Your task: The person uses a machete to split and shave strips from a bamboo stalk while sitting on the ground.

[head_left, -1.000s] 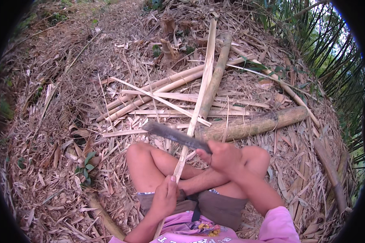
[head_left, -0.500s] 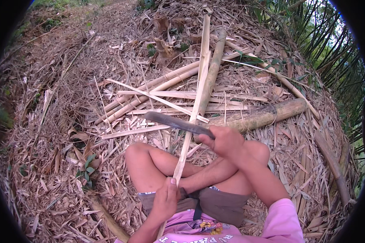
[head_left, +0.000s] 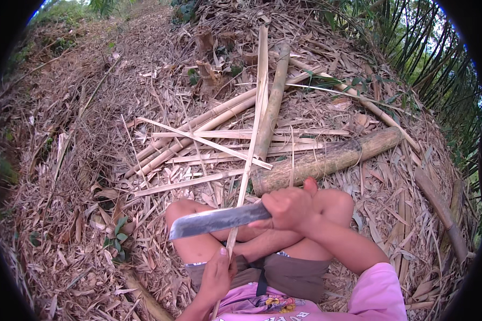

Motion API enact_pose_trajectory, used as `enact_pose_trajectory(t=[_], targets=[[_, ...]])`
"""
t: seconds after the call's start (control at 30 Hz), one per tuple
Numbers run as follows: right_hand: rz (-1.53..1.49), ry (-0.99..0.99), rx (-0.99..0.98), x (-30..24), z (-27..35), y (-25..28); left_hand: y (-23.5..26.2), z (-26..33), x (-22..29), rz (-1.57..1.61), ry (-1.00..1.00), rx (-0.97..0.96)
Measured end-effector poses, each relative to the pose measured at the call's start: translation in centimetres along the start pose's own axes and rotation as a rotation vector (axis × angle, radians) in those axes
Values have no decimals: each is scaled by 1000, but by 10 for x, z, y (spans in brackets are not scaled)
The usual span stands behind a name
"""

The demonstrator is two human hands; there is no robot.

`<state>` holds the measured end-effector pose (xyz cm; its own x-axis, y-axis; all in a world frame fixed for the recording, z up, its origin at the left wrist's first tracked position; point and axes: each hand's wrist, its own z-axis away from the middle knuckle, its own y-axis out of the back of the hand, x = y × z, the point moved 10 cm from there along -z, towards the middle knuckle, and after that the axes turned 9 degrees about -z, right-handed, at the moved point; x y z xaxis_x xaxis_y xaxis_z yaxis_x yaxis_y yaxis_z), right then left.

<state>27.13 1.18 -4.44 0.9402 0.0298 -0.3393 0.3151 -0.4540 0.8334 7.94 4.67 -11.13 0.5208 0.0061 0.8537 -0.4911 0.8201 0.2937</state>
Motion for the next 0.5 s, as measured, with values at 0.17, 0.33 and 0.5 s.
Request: enact_pose_trajectory(t=[0.17, 0.33, 0.5], targets=[[24, -177, 89, 48, -3, -1, -5, -6, -3, 65, -41, 2], [-3, 10, 104, 14, -7, -7, 0, -5, -4, -79, -23, 5], [27, -370, -7, 48, -7, -11, -8, -5, -26, 105, 44, -41]])
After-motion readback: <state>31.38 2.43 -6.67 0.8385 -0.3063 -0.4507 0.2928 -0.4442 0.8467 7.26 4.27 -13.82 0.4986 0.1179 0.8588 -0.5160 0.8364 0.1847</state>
